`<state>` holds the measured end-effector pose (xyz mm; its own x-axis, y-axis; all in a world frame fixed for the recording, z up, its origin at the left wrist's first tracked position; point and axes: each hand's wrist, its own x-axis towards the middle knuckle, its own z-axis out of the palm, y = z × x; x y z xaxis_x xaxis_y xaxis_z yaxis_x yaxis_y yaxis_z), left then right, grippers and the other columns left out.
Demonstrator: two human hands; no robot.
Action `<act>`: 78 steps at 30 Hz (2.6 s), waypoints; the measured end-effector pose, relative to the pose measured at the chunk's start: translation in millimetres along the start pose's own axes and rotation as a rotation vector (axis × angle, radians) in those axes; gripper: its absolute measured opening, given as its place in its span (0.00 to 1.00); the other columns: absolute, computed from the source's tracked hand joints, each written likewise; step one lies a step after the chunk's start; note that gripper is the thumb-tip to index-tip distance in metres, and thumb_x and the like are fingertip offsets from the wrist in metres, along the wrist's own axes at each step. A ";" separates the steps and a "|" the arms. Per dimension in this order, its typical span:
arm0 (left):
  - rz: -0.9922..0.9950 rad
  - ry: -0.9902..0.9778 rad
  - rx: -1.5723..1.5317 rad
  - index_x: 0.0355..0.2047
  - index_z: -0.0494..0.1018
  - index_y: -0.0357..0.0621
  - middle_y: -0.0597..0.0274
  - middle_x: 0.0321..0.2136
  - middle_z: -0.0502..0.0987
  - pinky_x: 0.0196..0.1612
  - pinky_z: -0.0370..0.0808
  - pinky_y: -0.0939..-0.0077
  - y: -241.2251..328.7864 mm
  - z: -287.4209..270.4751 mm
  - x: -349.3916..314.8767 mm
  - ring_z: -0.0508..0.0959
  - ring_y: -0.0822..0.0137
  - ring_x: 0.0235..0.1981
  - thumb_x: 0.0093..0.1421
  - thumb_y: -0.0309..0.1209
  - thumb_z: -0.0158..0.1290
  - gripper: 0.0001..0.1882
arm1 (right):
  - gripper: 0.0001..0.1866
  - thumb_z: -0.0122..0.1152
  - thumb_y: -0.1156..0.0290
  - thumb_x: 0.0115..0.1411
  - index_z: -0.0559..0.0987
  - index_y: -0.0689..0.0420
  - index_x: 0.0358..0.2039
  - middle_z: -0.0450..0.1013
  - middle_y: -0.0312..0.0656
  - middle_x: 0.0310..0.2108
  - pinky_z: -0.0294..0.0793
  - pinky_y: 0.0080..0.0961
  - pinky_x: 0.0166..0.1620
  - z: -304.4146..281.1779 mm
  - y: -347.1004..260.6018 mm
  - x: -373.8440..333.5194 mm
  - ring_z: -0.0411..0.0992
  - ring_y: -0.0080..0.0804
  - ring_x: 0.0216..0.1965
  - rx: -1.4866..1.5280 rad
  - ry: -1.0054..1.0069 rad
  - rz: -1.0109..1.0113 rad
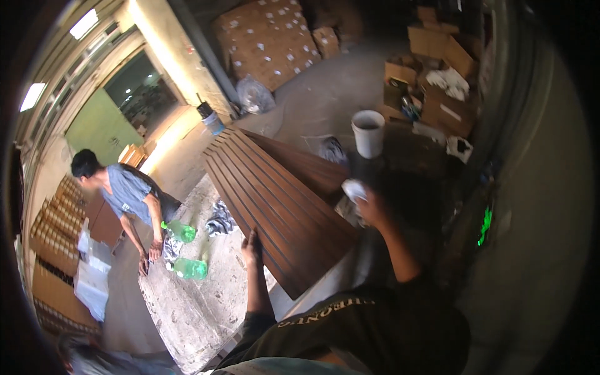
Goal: The person wipes a wooden slatted panel with a cloth by hand, periodically applying liquid from a bottle, and moves the panel to a stack.
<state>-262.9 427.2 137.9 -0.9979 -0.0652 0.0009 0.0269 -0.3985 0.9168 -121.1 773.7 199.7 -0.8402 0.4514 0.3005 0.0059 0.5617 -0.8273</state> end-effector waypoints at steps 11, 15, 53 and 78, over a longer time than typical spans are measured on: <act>0.235 0.222 0.308 0.44 0.67 0.31 0.42 0.41 0.74 0.47 0.70 0.65 -52.4 34.5 122.6 0.74 0.51 0.43 0.56 0.31 0.52 0.19 | 0.30 0.54 0.58 0.56 0.65 0.63 0.54 0.61 0.57 0.53 0.59 0.40 0.57 84.0 30.3 62.5 0.60 0.51 0.55 -0.084 0.229 -0.147; 0.018 0.239 0.416 0.59 0.53 0.37 0.37 0.53 0.62 0.58 0.59 0.59 -64.2 105.3 147.1 0.62 0.44 0.56 0.56 0.41 0.51 0.35 | 0.29 0.55 0.54 0.57 0.70 0.66 0.50 0.69 0.52 0.48 0.65 0.33 0.51 65.8 85.0 129.1 0.67 0.43 0.48 0.154 0.148 0.066; -0.010 0.408 0.375 0.61 0.52 0.45 0.54 0.61 0.52 0.58 0.47 0.40 -11.0 101.7 159.2 0.48 0.42 0.62 0.52 0.35 0.55 0.38 | 0.26 0.49 0.55 0.59 0.73 0.69 0.43 0.71 0.50 0.42 0.70 0.30 0.47 89.8 50.3 167.3 0.71 0.40 0.41 0.016 0.213 0.417; -0.036 -0.286 0.432 0.64 0.25 0.46 0.50 0.65 0.38 0.64 0.41 0.67 -23.6 123.1 -39.2 0.46 0.60 0.64 0.63 0.36 0.48 0.45 | 0.32 0.55 0.41 0.53 0.76 0.58 0.44 0.75 0.43 0.39 0.68 0.29 0.46 72.6 94.2 162.0 0.71 0.33 0.43 0.403 -0.108 0.009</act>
<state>-231.6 551.7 165.4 -0.9757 0.2182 0.0198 0.0251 0.0218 0.9994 -296.0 849.4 136.0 -0.8933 0.3679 0.2582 -0.1809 0.2316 -0.9558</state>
